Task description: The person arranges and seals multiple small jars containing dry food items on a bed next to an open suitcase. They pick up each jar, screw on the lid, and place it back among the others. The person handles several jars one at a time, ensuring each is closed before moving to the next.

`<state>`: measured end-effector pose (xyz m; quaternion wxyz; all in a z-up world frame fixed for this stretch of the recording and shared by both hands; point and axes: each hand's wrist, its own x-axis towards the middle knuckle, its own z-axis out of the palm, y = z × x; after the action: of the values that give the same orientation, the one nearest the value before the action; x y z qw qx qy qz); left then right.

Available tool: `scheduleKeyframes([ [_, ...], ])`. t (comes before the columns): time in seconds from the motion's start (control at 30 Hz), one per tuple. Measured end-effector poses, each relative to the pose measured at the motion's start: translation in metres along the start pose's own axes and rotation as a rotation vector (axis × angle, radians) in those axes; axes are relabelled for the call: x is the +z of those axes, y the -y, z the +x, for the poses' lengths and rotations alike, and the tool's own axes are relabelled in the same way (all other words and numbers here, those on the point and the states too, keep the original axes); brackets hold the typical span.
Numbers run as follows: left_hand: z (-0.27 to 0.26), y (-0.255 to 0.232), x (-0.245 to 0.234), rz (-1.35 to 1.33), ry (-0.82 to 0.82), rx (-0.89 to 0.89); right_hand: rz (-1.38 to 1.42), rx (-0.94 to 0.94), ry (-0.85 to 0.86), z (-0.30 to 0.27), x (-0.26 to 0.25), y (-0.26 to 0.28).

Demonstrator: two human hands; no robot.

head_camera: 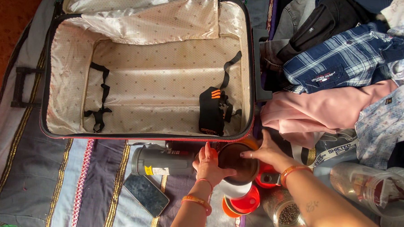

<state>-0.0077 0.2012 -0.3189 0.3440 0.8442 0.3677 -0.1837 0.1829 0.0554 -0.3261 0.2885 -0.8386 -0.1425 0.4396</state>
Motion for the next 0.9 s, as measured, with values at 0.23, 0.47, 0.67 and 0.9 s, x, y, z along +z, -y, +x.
scheduleKeyframes([
  [0.23,-0.029,0.042,0.022,-0.394,-0.009,-0.022,-0.242,-0.062,0.114,-0.065,0.019,0.031],
  [0.47,-0.102,0.084,0.046,-1.050,-0.269,-0.163,-0.439,-0.325,0.128,-0.147,0.061,0.057],
  [0.67,-0.114,0.092,0.019,-0.521,-0.268,-0.364,-0.529,-0.180,-0.150,-0.118,0.042,0.021],
  [0.9,-0.084,0.067,0.003,-0.634,-0.022,-0.516,-0.277,0.226,-0.030,-0.058,0.025,-0.019],
])
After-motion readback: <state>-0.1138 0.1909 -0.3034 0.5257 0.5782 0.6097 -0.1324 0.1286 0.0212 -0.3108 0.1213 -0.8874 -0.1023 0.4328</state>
